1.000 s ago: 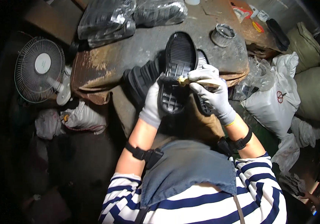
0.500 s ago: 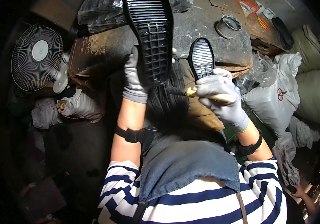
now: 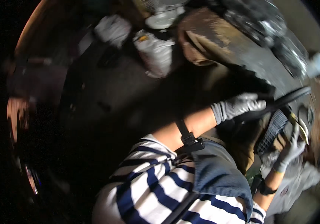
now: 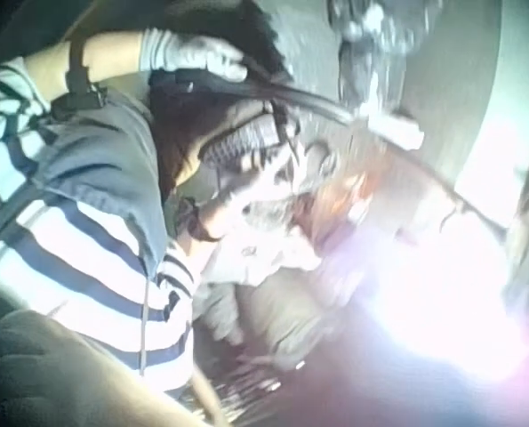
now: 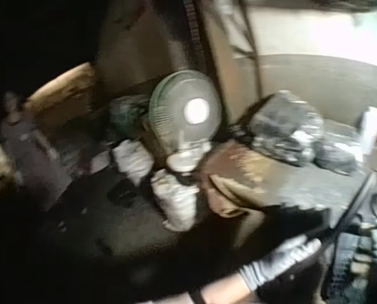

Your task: Applying adhesive to the inner surface of shoe soles using a brush in a manufacturing workshop.

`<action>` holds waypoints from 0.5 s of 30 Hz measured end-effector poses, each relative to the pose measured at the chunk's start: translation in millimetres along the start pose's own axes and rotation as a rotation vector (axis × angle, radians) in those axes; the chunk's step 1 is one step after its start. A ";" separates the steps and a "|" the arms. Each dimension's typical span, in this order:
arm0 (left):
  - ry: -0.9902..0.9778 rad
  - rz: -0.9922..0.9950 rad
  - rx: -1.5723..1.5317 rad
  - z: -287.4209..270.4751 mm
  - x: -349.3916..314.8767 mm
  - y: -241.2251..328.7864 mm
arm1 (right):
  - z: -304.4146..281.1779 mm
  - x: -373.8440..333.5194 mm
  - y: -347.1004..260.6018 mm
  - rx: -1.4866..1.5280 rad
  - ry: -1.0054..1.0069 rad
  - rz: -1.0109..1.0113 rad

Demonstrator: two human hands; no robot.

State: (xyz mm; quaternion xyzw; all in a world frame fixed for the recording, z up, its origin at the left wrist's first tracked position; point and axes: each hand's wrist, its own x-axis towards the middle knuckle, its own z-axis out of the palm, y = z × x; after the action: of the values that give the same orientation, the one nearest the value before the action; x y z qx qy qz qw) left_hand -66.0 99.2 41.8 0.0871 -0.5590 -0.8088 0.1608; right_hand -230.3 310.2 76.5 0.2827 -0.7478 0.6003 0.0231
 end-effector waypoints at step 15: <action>1.092 0.671 -1.288 -219.8 -168.7 50.0 | -51.2 32.2 12.3 -0.315 0.119 -0.231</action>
State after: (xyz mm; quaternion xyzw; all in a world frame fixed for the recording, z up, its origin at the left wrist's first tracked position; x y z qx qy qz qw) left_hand 170.0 -49.3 2.8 0.1843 0.1595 -0.7216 0.6479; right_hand -278.4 345.7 91.8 0.3235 -0.7923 0.4850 0.1797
